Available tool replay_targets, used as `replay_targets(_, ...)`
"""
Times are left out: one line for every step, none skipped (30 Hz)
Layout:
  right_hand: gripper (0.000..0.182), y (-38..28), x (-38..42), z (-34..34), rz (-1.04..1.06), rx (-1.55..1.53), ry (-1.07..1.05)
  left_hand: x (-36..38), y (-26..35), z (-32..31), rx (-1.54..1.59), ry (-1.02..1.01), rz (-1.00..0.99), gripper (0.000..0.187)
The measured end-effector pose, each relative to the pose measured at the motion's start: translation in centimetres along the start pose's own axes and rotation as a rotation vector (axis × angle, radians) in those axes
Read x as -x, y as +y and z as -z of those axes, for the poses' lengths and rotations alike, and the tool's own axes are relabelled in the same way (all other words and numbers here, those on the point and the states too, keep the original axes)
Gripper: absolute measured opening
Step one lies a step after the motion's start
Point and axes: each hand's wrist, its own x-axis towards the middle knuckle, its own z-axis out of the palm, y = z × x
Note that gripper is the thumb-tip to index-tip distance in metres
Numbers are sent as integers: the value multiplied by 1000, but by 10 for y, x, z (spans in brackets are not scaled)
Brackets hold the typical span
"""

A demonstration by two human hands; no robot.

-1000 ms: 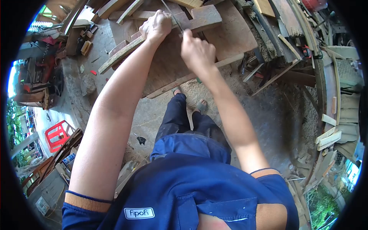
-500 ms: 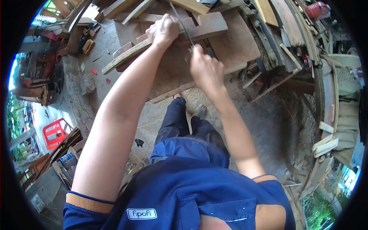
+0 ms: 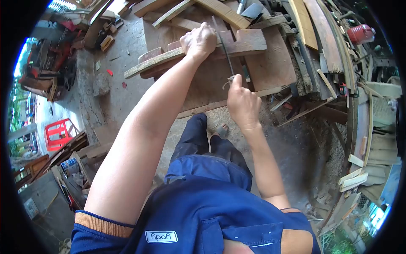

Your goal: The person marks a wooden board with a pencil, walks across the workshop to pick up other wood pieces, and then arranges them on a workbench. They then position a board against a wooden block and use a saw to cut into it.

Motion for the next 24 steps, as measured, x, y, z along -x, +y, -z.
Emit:
replay_targets(17,-1,8,0,-43,-9,-20,2,0,1,-16,-14,-9,38)
replay_targets(17,-2,-1,-2,-35,-47,-26,6,0,3,7,-56,6,40)
replay_targets(17,-2,-23,-5,-46,-42,-14,4,3,7,37,-86,11,43)
replay_targets(16,-4,-47,-10,-16,-33,40,4,3,6,25,-92,16,42)
replay_targets(15,-7,-60,-11,18,-29,97,4,5,4,24,-86,5,42)
replay_targets(15,-9,-63,-10,12,-33,105,4,4,2,14,-42,11,40)
replay_targets(15,-11,-64,-10,14,-15,101,3,4,1,4,-1,16,39)
replay_targets(14,-10,-66,-8,16,10,94,1,2,-1,22,-17,13,39)
replay_targets(13,-5,-50,-7,19,10,97,2,5,-1,30,-18,12,39)
replay_targets(13,-2,-27,-3,31,10,102,3,6,2,29,-27,4,39)
replay_targets(13,-1,-10,2,45,13,98,4,4,4,24,-36,5,39)
replay_targets(12,-1,6,6,-5,30,-4,3,4,3,-6,-4,15,39)
replay_targets(12,-3,14,7,-60,44,-106,2,0,4,-10,-2,27,39)
replay_targets(12,-6,13,6,-63,38,-113,3,0,4,-7,-8,27,40)
replay_targets(11,-9,7,6,-21,51,-106,4,5,6,1,-9,15,40)
replay_targets(11,-11,-1,6,15,70,-95,0,5,7,21,-60,45,44)
replay_targets(11,-13,-5,4,6,92,-55,-4,6,9,22,-97,51,45)
replay_targets(12,-8,-6,6,-14,82,-47,-9,5,6,14,-88,44,45)
replay_targets(12,-4,-7,8,-28,67,-39,-12,3,3,3,-76,41,45)
replay_targets(12,3,-5,9,-36,66,-32,-14,2,-1,-5,-68,51,45)
replay_targets(12,10,0,11,-38,-14,-39,-13,5,-1,-10,-65,45,45)
replay_targets(12,13,3,13,-35,-95,-47,-11,5,0,-14,-62,44,45)
replay_targets(12,13,6,13,-31,-103,-43,-10,4,1,-18,-56,44,45)
replay_targets(12,11,9,16,-50,-90,-90,-9,5,1,-7,-61,51,45)
